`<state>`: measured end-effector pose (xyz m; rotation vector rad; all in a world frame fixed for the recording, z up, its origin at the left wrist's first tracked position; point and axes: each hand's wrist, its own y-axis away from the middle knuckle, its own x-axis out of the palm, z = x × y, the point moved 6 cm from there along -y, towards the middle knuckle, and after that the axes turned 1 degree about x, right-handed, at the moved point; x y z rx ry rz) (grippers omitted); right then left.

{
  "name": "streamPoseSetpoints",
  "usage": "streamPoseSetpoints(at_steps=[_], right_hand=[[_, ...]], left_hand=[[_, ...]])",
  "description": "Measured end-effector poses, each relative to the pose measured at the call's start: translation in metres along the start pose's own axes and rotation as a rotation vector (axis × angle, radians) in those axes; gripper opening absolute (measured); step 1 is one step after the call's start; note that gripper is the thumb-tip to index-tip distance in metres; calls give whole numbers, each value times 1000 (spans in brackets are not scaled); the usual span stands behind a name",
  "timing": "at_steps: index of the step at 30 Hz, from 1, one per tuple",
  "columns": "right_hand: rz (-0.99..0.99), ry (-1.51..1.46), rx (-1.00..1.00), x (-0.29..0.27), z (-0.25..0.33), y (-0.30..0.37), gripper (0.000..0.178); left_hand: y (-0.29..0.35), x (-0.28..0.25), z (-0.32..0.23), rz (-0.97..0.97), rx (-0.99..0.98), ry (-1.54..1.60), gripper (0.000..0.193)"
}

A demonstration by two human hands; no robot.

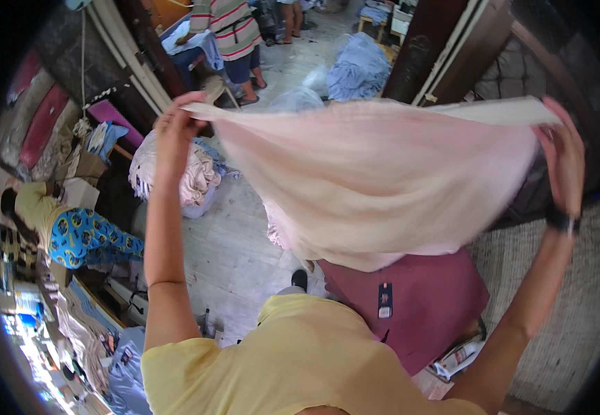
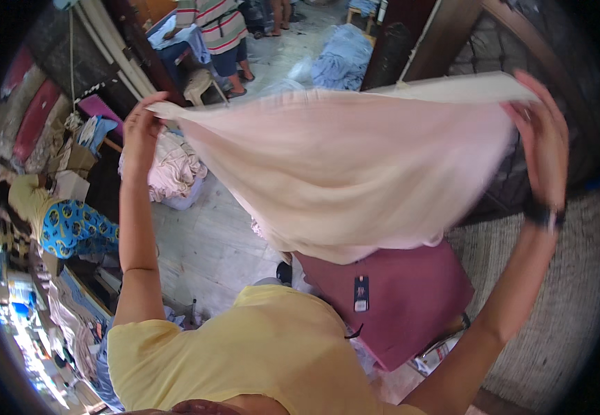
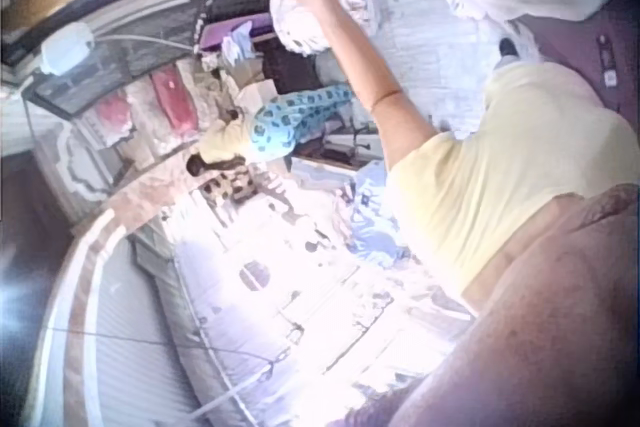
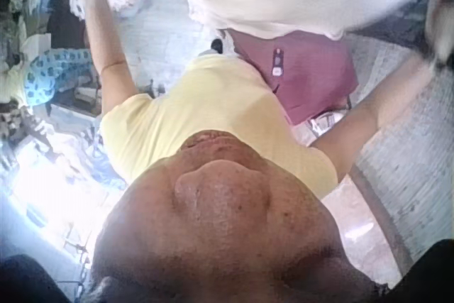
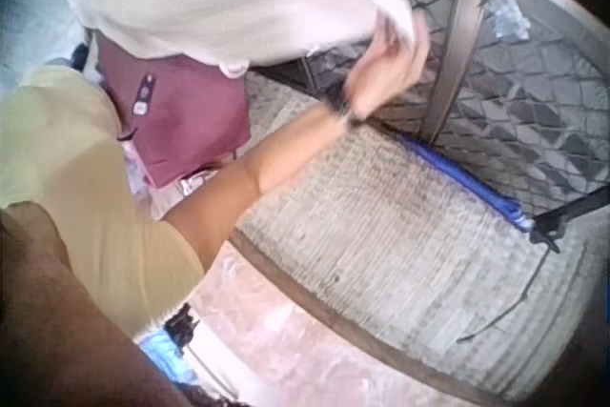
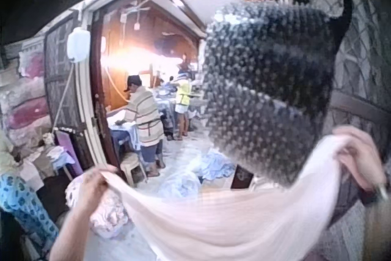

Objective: The person places a garment onto an ironing board and irons it using a steam iron.

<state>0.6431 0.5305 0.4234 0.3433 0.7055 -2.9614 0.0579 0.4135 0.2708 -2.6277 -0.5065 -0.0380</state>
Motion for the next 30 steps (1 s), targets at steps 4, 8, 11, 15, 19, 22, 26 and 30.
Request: streamPoseSetpoints(at_steps=[4, 8, 11, 15, 19, 22, 26, 30], right_hand=[[49, -17, -60, 44, -1, -60, 37], [92, -50, -97, 42, 20, -62, 34], [131, -106, -106, 27, 14, -51, 32], [143, -133, -58, -43, -21, -23, 30], [120, -27, 115, -151, -103, 34, 27], [69, 58, 354, -219, -210, 100, 23], [-45, 332, 558, -293, -370, 205, 9], [-83, 961, 604, -325, -465, 293, 17]], left_hand=[[-16, -53, -55, -127, 268, -197, 31], [34, -15, -153, -244, 677, -586, 33], [95, -13, -182, -363, 845, -885, 25], [188, 24, -166, -263, 840, -947, 25], [250, 162, -122, 550, 630, -722, 18], [299, 240, -68, 849, 245, -432, 24], [382, 325, 20, 1198, -77, -86, 22], [460, 395, 84, 1475, -168, -20, 23]])
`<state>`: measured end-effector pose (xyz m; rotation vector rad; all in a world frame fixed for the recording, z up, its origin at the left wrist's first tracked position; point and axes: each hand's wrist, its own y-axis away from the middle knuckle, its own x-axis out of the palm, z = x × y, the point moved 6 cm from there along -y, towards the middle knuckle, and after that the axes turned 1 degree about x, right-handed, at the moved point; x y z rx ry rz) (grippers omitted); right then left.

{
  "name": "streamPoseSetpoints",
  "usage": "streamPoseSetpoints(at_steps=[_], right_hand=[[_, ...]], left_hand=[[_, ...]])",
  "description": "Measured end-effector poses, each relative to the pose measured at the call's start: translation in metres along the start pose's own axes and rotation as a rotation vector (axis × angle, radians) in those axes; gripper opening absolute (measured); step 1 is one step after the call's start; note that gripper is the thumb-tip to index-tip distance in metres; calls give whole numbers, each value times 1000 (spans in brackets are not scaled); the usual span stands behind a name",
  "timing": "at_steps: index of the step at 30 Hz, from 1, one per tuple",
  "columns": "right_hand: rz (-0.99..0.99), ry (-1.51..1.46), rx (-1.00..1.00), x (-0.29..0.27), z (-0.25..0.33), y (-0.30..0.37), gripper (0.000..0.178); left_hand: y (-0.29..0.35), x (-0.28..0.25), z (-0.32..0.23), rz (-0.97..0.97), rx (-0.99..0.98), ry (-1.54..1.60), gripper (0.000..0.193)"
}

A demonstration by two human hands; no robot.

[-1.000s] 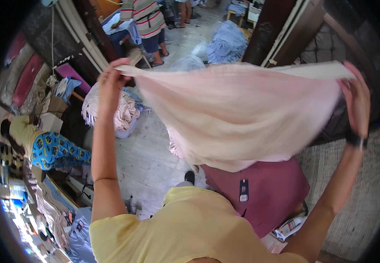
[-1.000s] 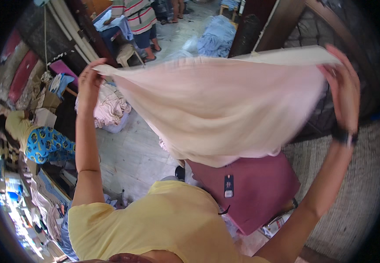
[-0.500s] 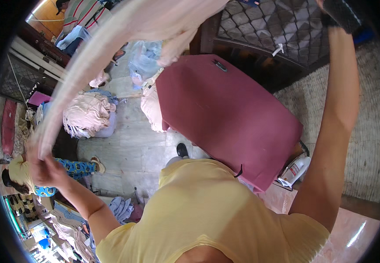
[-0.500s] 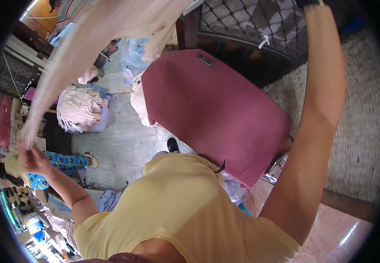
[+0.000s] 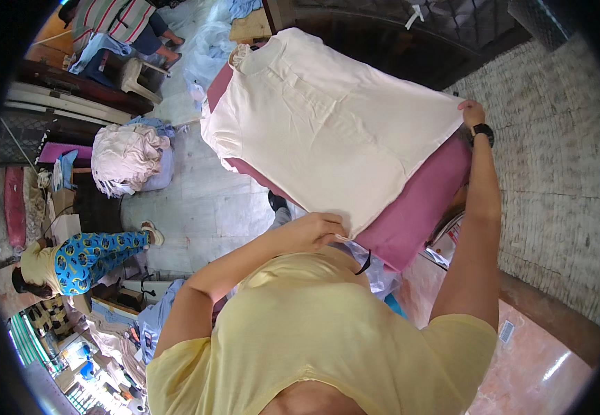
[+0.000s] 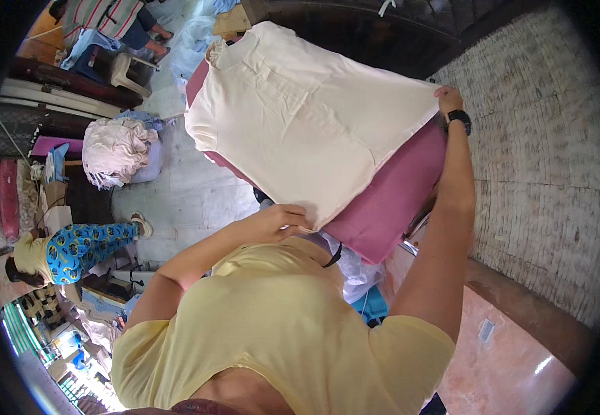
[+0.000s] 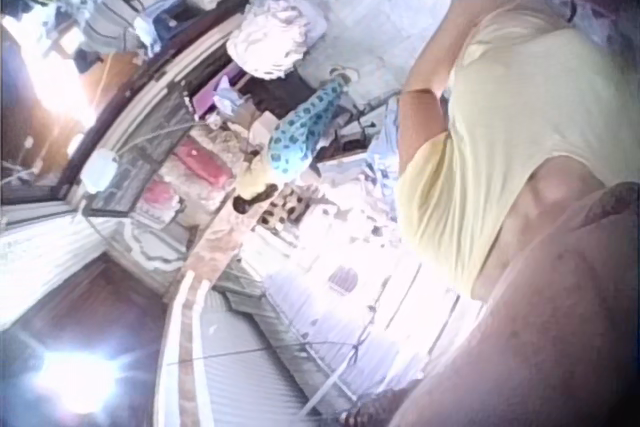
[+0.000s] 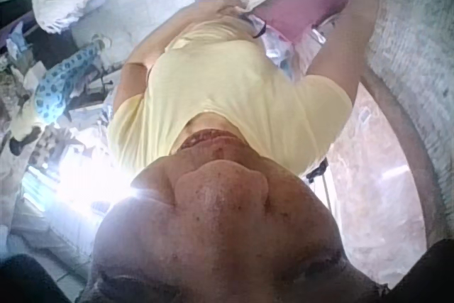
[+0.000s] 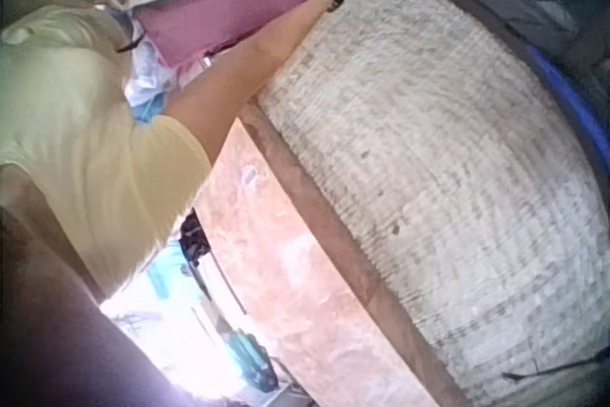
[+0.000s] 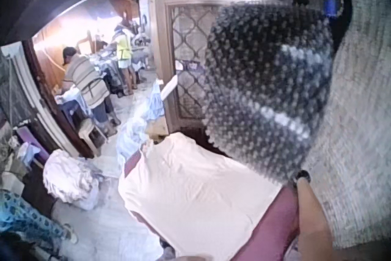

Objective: The person places a garment onto an ironing board and irons it using a steam iron.

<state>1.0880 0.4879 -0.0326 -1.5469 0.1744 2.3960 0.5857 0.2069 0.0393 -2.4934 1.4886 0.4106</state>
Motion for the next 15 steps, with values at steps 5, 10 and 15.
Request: streamPoseSetpoints(at_steps=[5, 10, 15], right_hand=[[-181, 73, 184, 42, -40, 33, 10], [-129, 15, 379, 67, -70, 39, 17], [-269, 171, 176, 55, -85, 71, 37]], left_hand=[[-36, 72, 26, 147, 113, 109, 21], [-60, 119, 32, 398, 54, 134, 23], [-64, 87, 35, 121, 140, 194, 46]])
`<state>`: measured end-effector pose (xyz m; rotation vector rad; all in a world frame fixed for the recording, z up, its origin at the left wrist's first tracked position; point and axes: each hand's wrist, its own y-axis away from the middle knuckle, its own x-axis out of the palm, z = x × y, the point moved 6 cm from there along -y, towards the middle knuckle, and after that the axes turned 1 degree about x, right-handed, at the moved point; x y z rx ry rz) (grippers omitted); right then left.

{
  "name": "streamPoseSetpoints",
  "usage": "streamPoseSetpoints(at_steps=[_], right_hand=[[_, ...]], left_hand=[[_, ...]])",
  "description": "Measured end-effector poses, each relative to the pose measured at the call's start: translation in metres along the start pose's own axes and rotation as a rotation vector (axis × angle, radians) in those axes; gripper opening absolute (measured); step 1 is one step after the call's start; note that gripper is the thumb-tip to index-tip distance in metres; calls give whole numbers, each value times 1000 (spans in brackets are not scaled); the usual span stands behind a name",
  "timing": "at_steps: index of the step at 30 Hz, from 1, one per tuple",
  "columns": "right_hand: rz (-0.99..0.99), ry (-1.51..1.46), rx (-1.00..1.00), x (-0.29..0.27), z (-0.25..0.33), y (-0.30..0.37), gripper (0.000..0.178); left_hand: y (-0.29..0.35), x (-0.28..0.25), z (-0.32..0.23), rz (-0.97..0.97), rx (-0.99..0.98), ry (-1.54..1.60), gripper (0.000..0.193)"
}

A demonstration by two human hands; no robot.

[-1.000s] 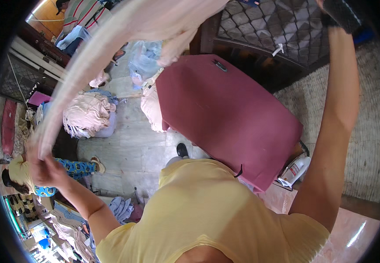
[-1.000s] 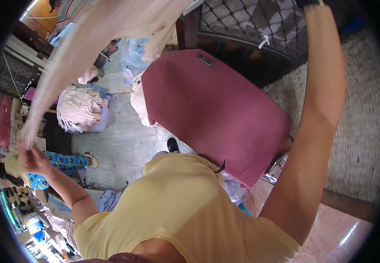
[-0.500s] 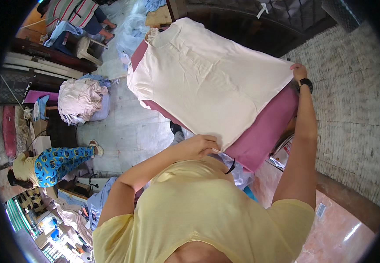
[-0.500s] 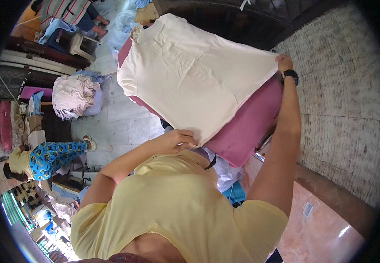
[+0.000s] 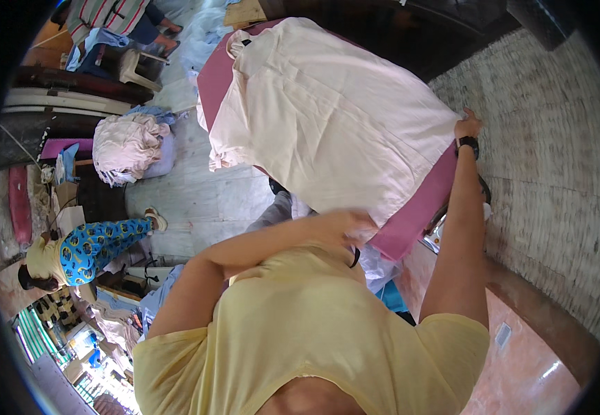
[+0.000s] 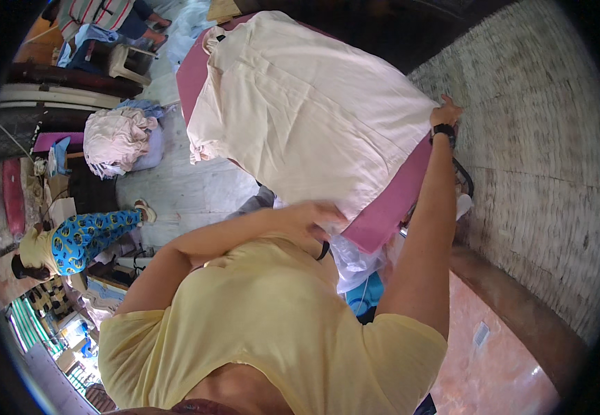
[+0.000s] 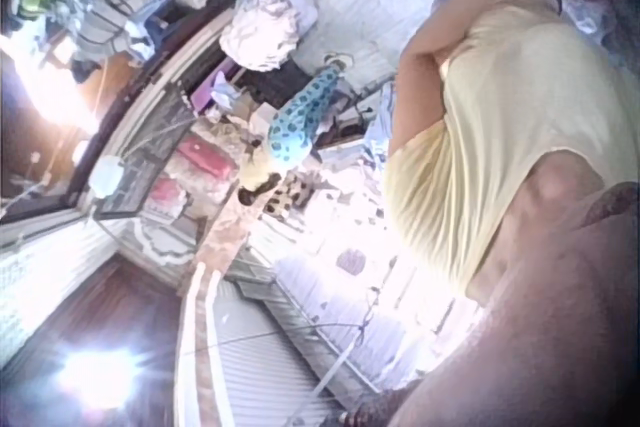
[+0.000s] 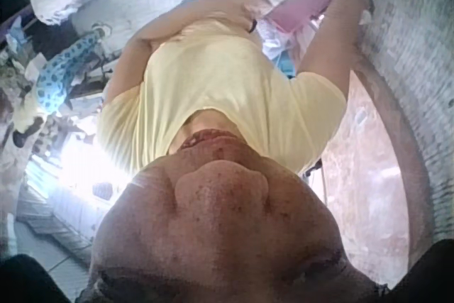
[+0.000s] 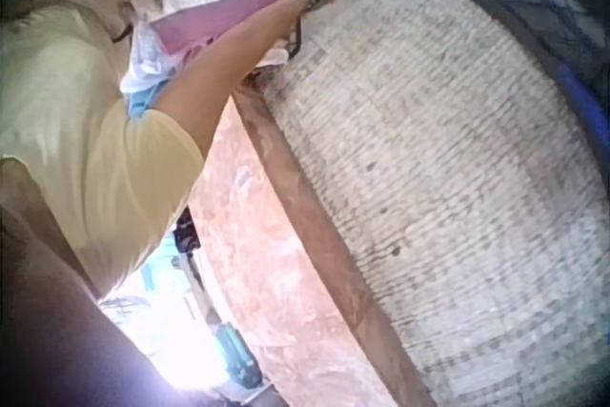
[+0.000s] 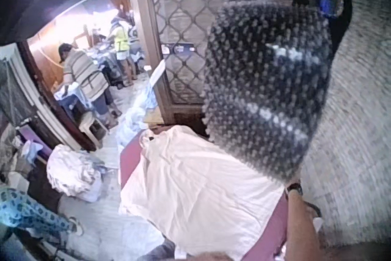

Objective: The person places a garment onto an ironing board and irons it using a steam iron.

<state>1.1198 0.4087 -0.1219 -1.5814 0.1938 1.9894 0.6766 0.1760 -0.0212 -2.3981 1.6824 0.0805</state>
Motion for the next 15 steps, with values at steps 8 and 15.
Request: streamPoseSetpoints(at_steps=[8, 15], right_hand=[[140, 131, 179, -59, 72, 308, 65], [194, -99, 299, -53, 110, 409, 40]], left_hand=[[261, -284, 100, -1220, -584, -884, 40], [282, -330, 133, -1030, -831, -1198, 37]])
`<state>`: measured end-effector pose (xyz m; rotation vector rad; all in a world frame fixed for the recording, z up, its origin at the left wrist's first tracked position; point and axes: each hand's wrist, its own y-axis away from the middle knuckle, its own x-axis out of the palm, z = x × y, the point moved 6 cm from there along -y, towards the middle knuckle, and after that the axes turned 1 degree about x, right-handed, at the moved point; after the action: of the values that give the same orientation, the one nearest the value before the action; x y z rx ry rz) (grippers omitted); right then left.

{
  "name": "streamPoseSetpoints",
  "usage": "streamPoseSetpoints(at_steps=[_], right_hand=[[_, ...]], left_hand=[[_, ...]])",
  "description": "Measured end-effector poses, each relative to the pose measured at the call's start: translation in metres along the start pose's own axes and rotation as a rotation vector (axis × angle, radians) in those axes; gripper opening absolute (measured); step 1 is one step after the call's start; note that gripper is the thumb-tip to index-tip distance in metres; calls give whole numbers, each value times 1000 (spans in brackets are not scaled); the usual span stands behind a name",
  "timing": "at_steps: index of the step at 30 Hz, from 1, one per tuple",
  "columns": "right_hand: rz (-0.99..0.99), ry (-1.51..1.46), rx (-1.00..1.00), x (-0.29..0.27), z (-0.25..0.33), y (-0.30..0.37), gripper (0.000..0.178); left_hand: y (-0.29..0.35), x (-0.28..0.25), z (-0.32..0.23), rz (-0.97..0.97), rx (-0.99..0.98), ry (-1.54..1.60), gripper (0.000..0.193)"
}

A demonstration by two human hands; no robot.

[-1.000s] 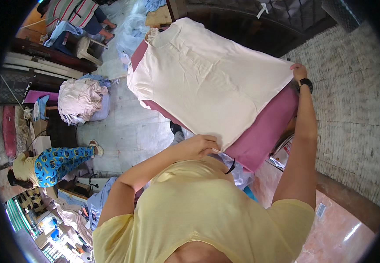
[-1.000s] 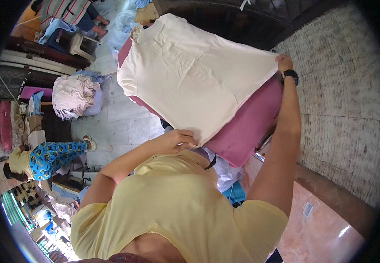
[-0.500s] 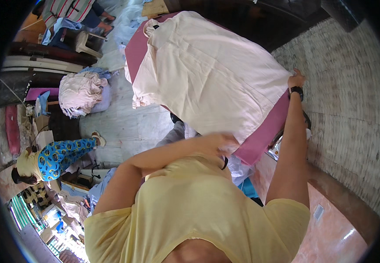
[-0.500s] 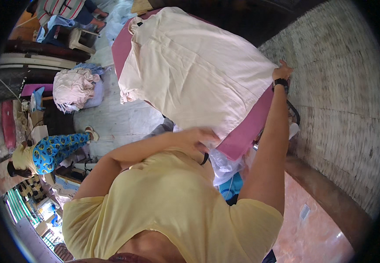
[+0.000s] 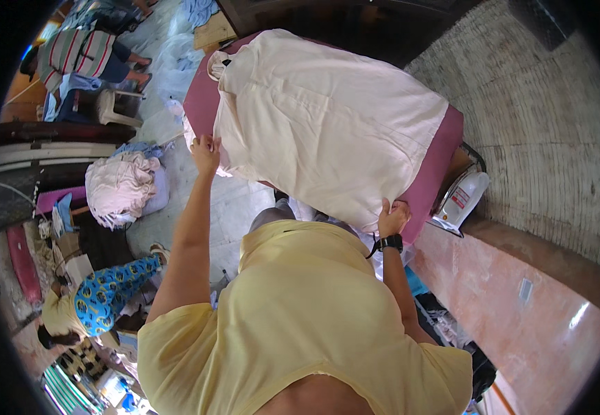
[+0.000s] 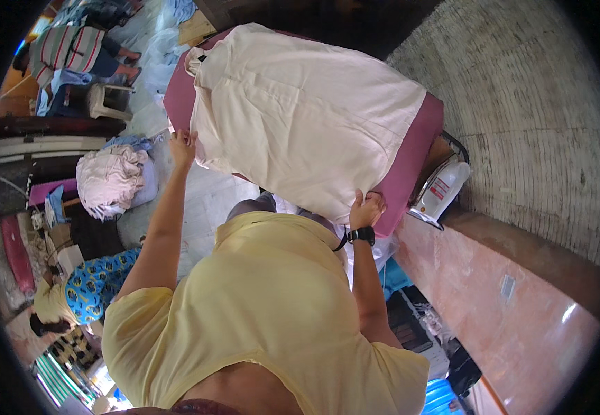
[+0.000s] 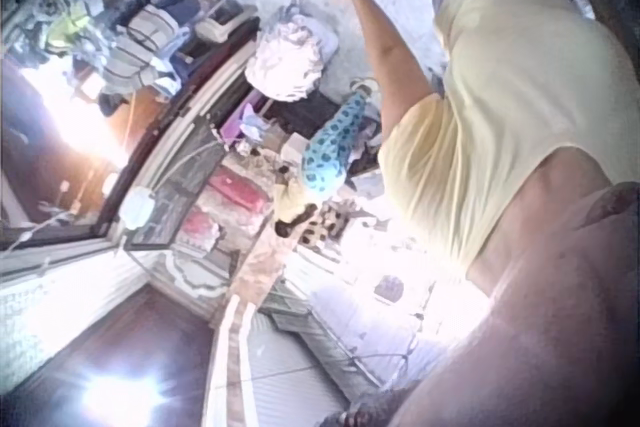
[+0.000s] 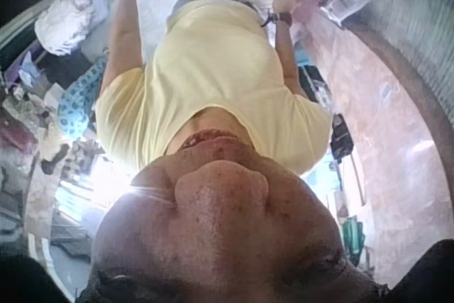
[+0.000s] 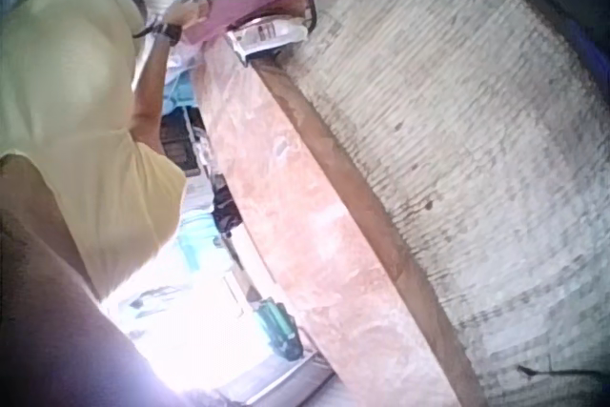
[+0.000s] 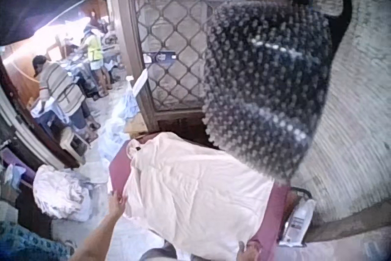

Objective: The person places a garment onto an ironing board and irons it using a steam iron.

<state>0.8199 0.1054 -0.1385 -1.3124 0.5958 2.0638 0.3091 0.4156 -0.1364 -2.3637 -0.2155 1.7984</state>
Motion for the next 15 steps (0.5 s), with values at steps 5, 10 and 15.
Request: streamPoseSetpoints(at_steps=[5, 10, 15], right_hand=[[-265, -94, 54, -4, -16, 6, 24], [-269, -313, 128, 8, -7, 27, 25], [-371, -207, 176, 1, -5, 34, 37]], left_hand=[[-1, -17, 14, 6, -122, 514, 23], [22, -11, 48, 10, -214, 495, 21], [-36, -43, -4, -159, 140, 443, 28]])
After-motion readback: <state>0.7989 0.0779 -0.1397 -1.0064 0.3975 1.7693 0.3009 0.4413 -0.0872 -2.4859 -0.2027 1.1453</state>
